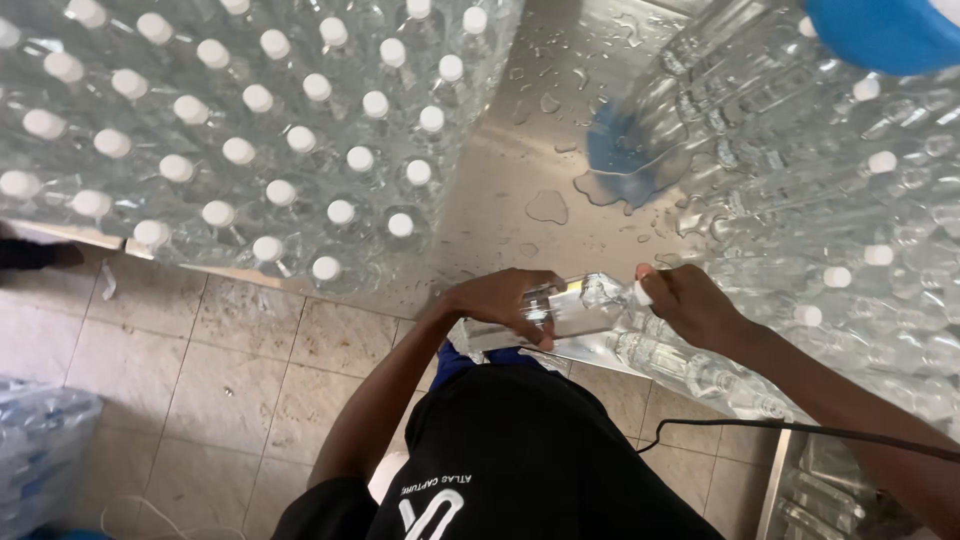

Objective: The person repeatedly picks up clear plastic bottles from a large stack on the left and secures white caps onto them. The capped bottles are then placed into a stack on the right side of the workspace. The person also briefly moves a blue bucket filled with caps.

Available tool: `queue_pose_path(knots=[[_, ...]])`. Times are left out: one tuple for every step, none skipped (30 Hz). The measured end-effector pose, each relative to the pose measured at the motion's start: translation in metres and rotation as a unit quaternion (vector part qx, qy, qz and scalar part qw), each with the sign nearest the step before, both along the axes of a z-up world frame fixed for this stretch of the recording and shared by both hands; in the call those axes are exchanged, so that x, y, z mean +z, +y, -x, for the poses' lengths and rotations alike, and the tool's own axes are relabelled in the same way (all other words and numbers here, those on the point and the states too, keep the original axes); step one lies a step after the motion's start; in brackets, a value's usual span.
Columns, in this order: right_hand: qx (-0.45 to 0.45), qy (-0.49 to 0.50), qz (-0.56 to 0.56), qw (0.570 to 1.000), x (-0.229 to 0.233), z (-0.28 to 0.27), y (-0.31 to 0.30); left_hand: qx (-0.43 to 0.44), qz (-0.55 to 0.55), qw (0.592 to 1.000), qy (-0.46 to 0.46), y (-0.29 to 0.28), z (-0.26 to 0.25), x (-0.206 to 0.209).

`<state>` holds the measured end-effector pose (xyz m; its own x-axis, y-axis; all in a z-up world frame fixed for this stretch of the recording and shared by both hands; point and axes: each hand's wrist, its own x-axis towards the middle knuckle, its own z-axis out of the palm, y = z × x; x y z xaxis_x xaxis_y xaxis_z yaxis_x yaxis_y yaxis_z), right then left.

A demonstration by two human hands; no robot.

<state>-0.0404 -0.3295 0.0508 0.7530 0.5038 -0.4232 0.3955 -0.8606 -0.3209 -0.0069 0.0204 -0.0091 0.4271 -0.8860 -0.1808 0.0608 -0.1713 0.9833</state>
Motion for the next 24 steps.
queue_pose_path(knots=[[-0.095,0.059,-0.062,0.992,0.013,-0.002,0.01,0.006,0.008,0.999,0.049,-0.003,-0.001,-0.019],[-0.19,0.119,-0.119,0.967,0.027,-0.002,0.019,0.01,0.018,0.995,0.099,-0.008,-0.002,-0.038],[-0.18,0.125,-0.118,0.969,0.032,-0.003,0.019,0.021,0.018,0.994,0.103,-0.005,-0.002,-0.038],[-0.137,0.048,-0.044,0.988,0.038,-0.003,0.018,0.014,0.036,0.992,0.123,-0.004,-0.003,-0.037],[-0.091,-0.031,0.029,0.995,0.043,-0.004,0.017,0.006,0.053,0.988,0.143,-0.002,-0.005,-0.036],[-0.086,-0.028,0.028,0.996,0.041,-0.007,0.014,0.011,0.053,0.988,0.147,0.0,-0.002,-0.038],[0.125,-0.198,0.015,0.972,0.039,-0.011,0.01,-0.022,0.079,0.992,0.095,0.001,0.002,-0.04],[0.322,-0.359,-0.003,0.876,0.038,-0.014,0.004,-0.055,0.107,0.992,0.043,0.001,0.006,-0.042],[0.327,-0.355,-0.006,0.876,0.046,-0.016,0.012,-0.05,0.108,0.992,0.046,0.0,0.008,-0.048],[0.4,-0.375,-0.029,0.836,0.053,-0.02,0.019,-0.103,0.125,0.984,0.078,-0.001,0.007,-0.053],[0.469,-0.392,-0.053,0.79,0.061,-0.025,0.026,-0.157,0.141,0.971,0.109,-0.003,0.006,-0.058],[0.473,-0.39,-0.055,0.789,0.065,-0.027,0.035,-0.152,0.143,0.972,0.11,-0.005,0.006,-0.056],[0.5,-0.416,-0.087,0.755,0.069,-0.03,0.044,-0.197,0.166,0.96,0.111,-0.007,0.006,-0.054],[0.524,-0.439,-0.119,0.72,0.072,-0.03,0.052,-0.241,0.189,0.945,0.112,-0.009,0.008,-0.052],[0.526,-0.436,-0.122,0.72,0.074,-0.029,0.059,-0.238,0.191,0.945,0.114,-0.011,0.012,-0.058],[0.499,-0.426,-0.158,0.738,0.075,-0.029,0.066,-0.284,0.211,0.91,0.217,-0.013,0.013,-0.063],[0.47,-0.414,-0.193,0.755,0.077,-0.029,0.074,-0.327,0.229,0.86,0.317,-0.014,0.015,-0.068],[0.473,-0.412,-0.196,0.754,0.064,-0.025,0.072,-0.323,0.231,0.861,0.318,-0.012,0.018,-0.072],[0.378,-0.356,-0.236,0.822,0.052,-0.021,0.071,-0.273,0.248,0.879,0.301,-0.011,0.021,-0.076],[0.273,-0.293,-0.271,0.875,0.04,-0.016,0.069,-0.222,0.263,0.894,0.285,-0.009,0.024,-0.079],[0.275,-0.29,-0.272,0.875,0.021,-0.017,0.058,-0.219,0.264,0.894,0.287,-0.001,0.025,-0.067],[0.115,-0.186,-0.208,0.953,0.003,-0.016,0.047,-0.103,0.194,0.953,0.206,0.008,0.026,-0.056],[-0.05,-0.073,-0.134,0.987,-0.015,-0.014,0.037,0.016,0.117,0.986,0.12,0.017,0.027,-0.044],[-0.048,-0.07,-0.134,0.987,-0.026,-0.022,0.043,0.018,0.118,0.985,0.123,0.012,0.031,-0.045]])
